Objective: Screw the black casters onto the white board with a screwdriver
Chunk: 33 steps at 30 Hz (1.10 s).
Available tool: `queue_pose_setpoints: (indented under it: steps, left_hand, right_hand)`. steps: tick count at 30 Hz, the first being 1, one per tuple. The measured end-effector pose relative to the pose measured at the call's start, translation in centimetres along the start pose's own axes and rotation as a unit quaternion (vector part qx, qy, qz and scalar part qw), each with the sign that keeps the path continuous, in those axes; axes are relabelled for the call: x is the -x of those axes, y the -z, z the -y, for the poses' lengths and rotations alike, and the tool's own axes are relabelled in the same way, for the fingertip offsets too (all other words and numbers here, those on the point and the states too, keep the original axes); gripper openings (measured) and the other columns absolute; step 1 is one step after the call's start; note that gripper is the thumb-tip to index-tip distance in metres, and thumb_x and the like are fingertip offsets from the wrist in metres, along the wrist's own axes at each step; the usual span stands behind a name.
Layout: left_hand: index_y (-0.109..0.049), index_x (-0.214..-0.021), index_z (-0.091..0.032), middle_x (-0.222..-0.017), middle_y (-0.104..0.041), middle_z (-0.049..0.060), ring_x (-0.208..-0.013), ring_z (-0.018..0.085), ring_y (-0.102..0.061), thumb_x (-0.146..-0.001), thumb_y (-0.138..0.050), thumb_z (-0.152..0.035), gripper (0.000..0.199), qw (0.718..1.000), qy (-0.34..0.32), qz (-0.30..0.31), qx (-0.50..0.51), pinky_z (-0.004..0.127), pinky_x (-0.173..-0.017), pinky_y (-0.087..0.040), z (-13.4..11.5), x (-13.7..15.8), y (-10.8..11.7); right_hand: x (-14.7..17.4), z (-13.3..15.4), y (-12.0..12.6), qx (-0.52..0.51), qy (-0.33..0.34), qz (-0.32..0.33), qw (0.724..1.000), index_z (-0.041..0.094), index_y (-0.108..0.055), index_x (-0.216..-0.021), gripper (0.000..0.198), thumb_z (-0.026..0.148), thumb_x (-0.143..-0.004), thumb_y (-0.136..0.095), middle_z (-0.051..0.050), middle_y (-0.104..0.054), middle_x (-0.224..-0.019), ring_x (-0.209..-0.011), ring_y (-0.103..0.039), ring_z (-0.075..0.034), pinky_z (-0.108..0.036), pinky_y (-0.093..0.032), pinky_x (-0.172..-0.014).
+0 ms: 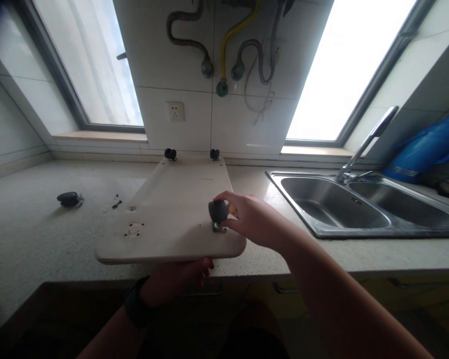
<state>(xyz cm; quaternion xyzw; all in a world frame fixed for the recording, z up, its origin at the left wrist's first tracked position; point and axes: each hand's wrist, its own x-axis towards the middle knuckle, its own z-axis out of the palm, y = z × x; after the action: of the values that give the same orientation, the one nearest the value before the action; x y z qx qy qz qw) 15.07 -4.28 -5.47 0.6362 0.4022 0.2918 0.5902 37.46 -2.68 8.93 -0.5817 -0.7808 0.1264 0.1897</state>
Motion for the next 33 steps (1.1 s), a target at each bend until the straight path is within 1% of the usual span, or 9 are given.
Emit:
queue_pose_setpoints:
  steps: [5, 9, 13, 17, 22, 28, 33]
  left_hand:
    - [-0.077, -0.093, -0.016, -0.09, -0.078, 0.009, -0.076, 0.022, -0.071, -0.086, -0.068, -0.067, 0.052, 1.0, 0.001, 0.001, 0.018, 0.034, -0.071, -0.057, 0.07, -0.05, -0.09]
    - [-0.077, -0.091, -0.016, -0.089, -0.078, 0.01, -0.076, 0.023, -0.071, -0.086, -0.068, -0.069, 0.054, 1.0, -0.001, 0.0, 0.008, 0.034, -0.072, -0.057, 0.1, -0.09, -0.09]
    - [-0.077, -0.09, -0.016, -0.088, -0.078, 0.01, -0.079, 0.023, -0.071, -0.086, -0.068, -0.069, 0.053, 1.0, -0.004, -0.002, 0.012, 0.034, -0.073, -0.057, 0.06, -0.09, -0.11]
    - [-0.077, -0.09, -0.016, -0.086, -0.077, 0.009, -0.074, 0.022, -0.071, -0.085, -0.068, -0.07, 0.054, 1.0, 0.006, -0.003, 0.006, 0.035, -0.073, -0.057, -0.42, -0.01, -0.07]
    - [-0.076, -0.092, -0.016, -0.087, -0.078, 0.009, -0.076, 0.023, -0.072, -0.085, -0.068, -0.07, 0.055, 1.0, 0.003, -0.002, 0.006, 0.035, -0.073, -0.058, -0.57, 0.04, -0.03]
    - [-0.077, -0.089, -0.017, -0.088, -0.078, 0.009, -0.077, 0.023, -0.072, -0.088, -0.064, -0.07, 0.055, 1.0, 0.008, -0.001, -0.028, 0.036, -0.076, -0.057, -0.41, 0.04, -0.01]
    - [-0.077, -0.089, -0.017, -0.087, -0.078, 0.009, -0.075, 0.023, -0.072, -0.086, -0.066, -0.07, 0.055, 1.0, 0.021, -0.003, -0.014, 0.037, -0.075, -0.057, -0.66, 0.1, -0.03]
  right_hand:
    - [-0.16, -0.14, 0.03, 0.0, -0.003, 0.001, 1.0, 0.039, -0.064, -0.127, 0.048, 0.033, -0.081, -0.076, 0.004, -0.07, -0.089, -0.076, -0.059, -0.016, -0.031, -0.043, -0.068]
    - [-0.13, -0.23, -0.07, -0.011, 0.004, -0.002, 1.0, 0.038, -0.064, -0.127, 0.048, 0.032, -0.08, -0.076, 0.003, -0.072, -0.092, -0.08, -0.062, -0.016, -0.032, -0.044, -0.072]
    - [-0.07, -0.05, -0.16, -0.016, -0.002, -0.006, 1.0, 0.038, -0.065, -0.125, 0.047, 0.032, -0.08, -0.077, 0.003, -0.073, -0.093, -0.08, -0.062, -0.016, -0.031, -0.044, -0.071]
    - [-0.04, 0.02, -0.16, -0.009, -0.003, -0.011, 1.0, 0.038, -0.065, -0.125, 0.047, 0.032, -0.079, -0.077, 0.003, -0.073, -0.094, -0.082, -0.063, -0.017, -0.031, -0.044, -0.072]
    - [0.09, -0.1, -0.02, -0.001, 0.002, -0.007, 1.0, 0.035, -0.064, -0.123, 0.044, 0.036, -0.081, -0.076, 0.002, -0.072, -0.091, -0.079, -0.062, -0.016, -0.03, -0.043, -0.068]
    - [0.39, 0.26, 0.28, 0.011, -0.018, -0.002, 1.0, 0.033, -0.064, -0.121, 0.043, 0.039, -0.081, -0.075, 0.001, -0.072, -0.089, -0.076, -0.063, -0.017, -0.03, -0.043, -0.066]
    - [0.55, 0.61, 0.6, 0.001, -0.031, 0.002, 1.0, 0.029, -0.065, -0.123, 0.044, 0.042, -0.081, -0.074, -0.003, -0.073, -0.091, -0.075, -0.064, -0.018, -0.03, -0.044, -0.063]
